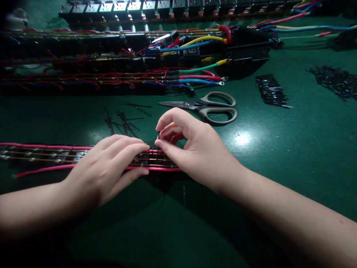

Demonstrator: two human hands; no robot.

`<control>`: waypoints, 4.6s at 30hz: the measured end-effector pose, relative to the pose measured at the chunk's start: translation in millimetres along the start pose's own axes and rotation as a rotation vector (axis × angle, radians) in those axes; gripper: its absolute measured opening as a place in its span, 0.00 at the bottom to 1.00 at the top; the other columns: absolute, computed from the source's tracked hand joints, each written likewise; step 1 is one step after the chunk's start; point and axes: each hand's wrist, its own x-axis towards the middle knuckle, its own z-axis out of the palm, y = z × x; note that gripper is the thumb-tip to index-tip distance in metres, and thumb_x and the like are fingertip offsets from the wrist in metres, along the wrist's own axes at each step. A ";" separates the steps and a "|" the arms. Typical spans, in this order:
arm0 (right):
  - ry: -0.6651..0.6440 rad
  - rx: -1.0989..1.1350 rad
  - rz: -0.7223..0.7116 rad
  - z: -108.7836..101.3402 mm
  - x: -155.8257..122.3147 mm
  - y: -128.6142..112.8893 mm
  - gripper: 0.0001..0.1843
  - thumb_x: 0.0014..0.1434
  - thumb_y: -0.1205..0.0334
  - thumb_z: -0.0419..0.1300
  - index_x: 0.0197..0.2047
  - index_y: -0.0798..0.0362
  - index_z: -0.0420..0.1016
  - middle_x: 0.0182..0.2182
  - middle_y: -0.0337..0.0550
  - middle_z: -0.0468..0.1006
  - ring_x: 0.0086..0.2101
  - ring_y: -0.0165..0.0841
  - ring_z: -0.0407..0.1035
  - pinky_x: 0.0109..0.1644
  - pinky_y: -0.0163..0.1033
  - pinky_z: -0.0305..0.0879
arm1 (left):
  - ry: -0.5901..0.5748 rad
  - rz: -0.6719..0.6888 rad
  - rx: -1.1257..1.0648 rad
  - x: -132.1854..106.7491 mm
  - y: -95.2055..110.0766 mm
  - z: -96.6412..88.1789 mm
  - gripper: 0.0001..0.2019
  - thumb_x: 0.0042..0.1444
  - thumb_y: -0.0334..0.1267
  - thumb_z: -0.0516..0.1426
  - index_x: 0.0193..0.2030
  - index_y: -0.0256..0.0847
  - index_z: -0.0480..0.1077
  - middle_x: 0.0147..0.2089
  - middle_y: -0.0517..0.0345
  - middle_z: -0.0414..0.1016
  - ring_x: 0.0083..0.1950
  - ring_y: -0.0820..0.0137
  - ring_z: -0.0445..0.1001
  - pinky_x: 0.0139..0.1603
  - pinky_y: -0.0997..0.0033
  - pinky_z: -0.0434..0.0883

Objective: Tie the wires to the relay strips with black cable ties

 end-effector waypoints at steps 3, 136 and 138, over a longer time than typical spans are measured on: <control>0.002 0.015 0.021 -0.6 0.0 0.6 0.11 0.57 0.61 0.70 0.40 0.47 0.73 0.34 0.34 0.77 0.37 0.34 0.78 0.43 0.39 0.76 | 0.080 0.027 -0.094 -2.7 -1.0 -1.8 0.11 0.69 0.35 0.56 0.56 0.39 0.67 0.55 0.47 0.76 0.54 0.61 0.74 0.52 0.60 0.72; -0.302 -0.079 -0.168 -8.9 3.3 -5.7 0.03 0.59 0.65 0.66 0.35 0.49 0.82 0.32 0.34 0.83 0.32 0.30 0.77 0.35 0.36 0.72 | 0.132 -0.061 -0.354 4.3 -0.8 2.8 0.07 0.65 0.37 0.61 0.35 0.42 0.75 0.37 0.60 0.79 0.38 0.70 0.73 0.39 0.68 0.66; -0.308 -0.083 -0.163 -9.1 3.3 -5.6 0.03 0.59 0.65 0.66 0.35 0.48 0.82 0.32 0.34 0.83 0.32 0.30 0.77 0.35 0.36 0.72 | 0.124 -0.063 -0.354 4.5 -0.4 2.7 0.07 0.65 0.38 0.60 0.35 0.42 0.75 0.37 0.60 0.79 0.38 0.70 0.73 0.39 0.68 0.65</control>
